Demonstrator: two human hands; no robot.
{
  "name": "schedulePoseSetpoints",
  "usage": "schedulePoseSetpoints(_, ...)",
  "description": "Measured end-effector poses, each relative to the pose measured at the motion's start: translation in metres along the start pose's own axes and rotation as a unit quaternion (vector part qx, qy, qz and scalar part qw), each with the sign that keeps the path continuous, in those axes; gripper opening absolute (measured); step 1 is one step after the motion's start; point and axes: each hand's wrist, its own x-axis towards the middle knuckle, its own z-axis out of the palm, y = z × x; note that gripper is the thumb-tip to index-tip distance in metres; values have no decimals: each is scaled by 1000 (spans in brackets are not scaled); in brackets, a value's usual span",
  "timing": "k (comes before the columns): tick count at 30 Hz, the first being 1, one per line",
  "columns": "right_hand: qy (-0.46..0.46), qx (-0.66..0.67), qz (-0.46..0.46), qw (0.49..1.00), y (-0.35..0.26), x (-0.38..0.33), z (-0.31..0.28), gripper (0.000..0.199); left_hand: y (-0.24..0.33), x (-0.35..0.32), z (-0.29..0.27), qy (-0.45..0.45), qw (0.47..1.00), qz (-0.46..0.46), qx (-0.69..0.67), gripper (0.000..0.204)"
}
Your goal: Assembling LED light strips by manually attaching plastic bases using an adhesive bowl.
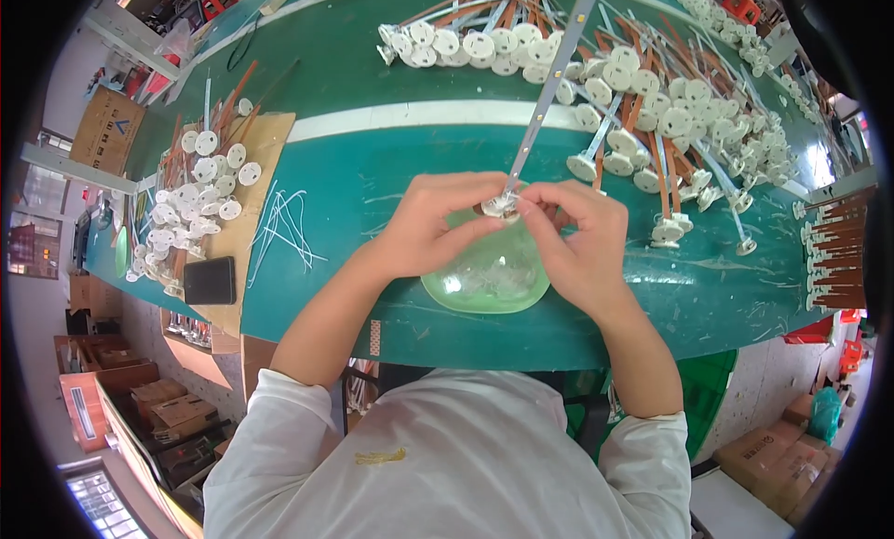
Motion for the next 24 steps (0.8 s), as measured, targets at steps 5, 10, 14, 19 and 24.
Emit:
schedulePoseSetpoints(5, 13, 24, -83, 996, -15, 5, 9, 10, 1, -18, -20, 29, 997, -44, -56, 37)
schedulePoseSetpoints(10, 123, -105, -127, 979, 20, -7, -1, 8, 47, -29, -97, 174, 969, -109, -137, 40)
schedulePoseSetpoints(14, 99, -49, -96, 989, 26, -20, -33, 11, 73, -115, -237, 344, 916, -161, 131, 37)
schedulePoseSetpoints(19, 97, -258, -134, 952, -54, -29, -31, 21, 93, -330, -386, 466, 652, -401, 443, 42)
schedulePoseSetpoints(24, 191, -444, 51, 874, -39, -114, -23, 16, 85, -451, -453, 425, 546, -489, 531, 34)
